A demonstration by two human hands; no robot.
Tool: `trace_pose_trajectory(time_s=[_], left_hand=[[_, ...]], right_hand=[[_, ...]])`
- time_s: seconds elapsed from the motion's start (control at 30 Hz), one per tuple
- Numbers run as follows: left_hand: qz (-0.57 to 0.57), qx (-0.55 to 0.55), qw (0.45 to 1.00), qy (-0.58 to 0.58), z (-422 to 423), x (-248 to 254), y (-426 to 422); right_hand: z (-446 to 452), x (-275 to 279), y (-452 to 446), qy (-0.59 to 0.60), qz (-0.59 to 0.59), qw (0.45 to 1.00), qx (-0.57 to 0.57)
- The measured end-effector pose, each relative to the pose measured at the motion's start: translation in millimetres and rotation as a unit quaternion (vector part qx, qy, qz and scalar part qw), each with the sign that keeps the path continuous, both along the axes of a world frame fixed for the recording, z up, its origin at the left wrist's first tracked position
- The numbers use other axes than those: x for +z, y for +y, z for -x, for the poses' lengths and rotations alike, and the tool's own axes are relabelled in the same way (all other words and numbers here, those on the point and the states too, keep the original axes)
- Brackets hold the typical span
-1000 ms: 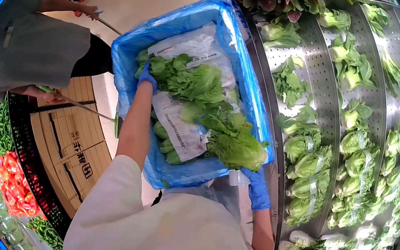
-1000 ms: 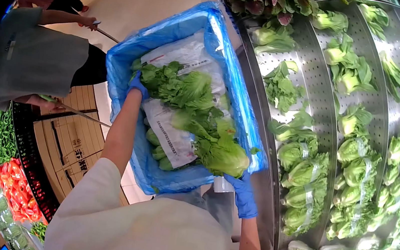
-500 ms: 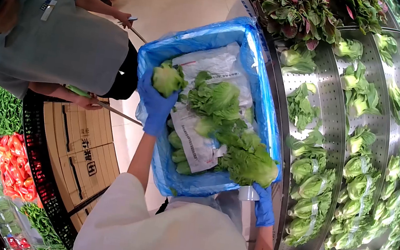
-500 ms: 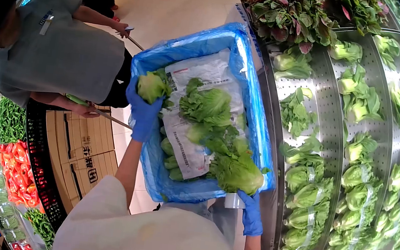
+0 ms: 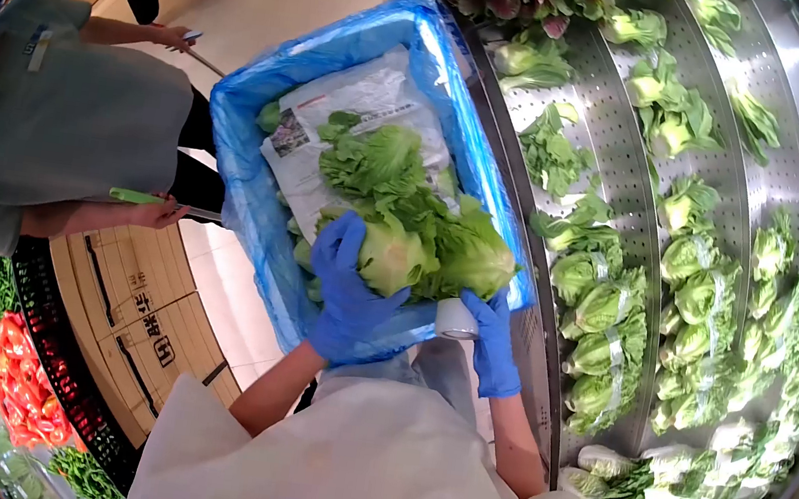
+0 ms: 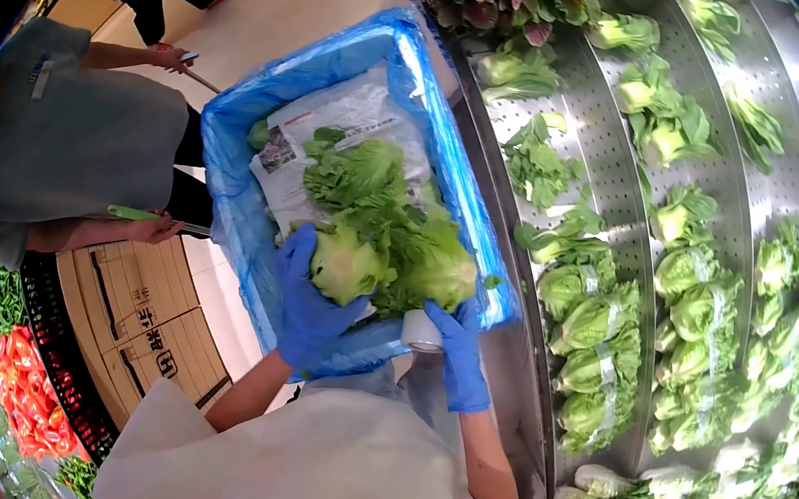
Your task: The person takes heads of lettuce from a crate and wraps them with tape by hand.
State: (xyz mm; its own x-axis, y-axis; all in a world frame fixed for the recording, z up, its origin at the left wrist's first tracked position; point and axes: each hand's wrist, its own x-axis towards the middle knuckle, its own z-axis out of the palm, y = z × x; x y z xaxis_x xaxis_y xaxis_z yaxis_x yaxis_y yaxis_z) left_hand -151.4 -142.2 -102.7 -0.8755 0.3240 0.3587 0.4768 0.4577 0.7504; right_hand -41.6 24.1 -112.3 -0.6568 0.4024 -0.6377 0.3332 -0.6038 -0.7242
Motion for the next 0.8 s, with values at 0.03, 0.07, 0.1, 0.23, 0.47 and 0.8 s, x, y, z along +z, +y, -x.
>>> trace_pose_trajectory(time_s=[0.03, 0.07, 0.1, 0.23, 0.47, 0.8], left_hand=[[-0.002, -0.004, 1.0, -0.002, -8, 0, 15], [0.019, 0.029, 0.999, -0.002, -17, -1, 32], [0.04, 0.062, 0.997, -0.001, -22, -2, 40], [0.049, -0.096, 0.992, -0.068, -6, 15, 32], [0.143, -0.274, 0.938, -0.156, 27, 11, -1], [-0.242, -0.15, 0.766, -0.576, 23, -43, -36]], right_hand=[[3, 1, -4, 0.014, -0.012, 1.0, 0.004], [7, 4, -7, 0.02, -0.021, 0.999, 0.012], [6, 1, -5, 0.018, -0.023, 1.0, 0.008], [2, -5, 7, 0.022, -0.034, 0.999, -0.017], [-1, -7, 32, 0.051, -0.025, 0.994, 0.092], [4, -24, 33, -0.009, -0.094, 0.986, 0.137]])
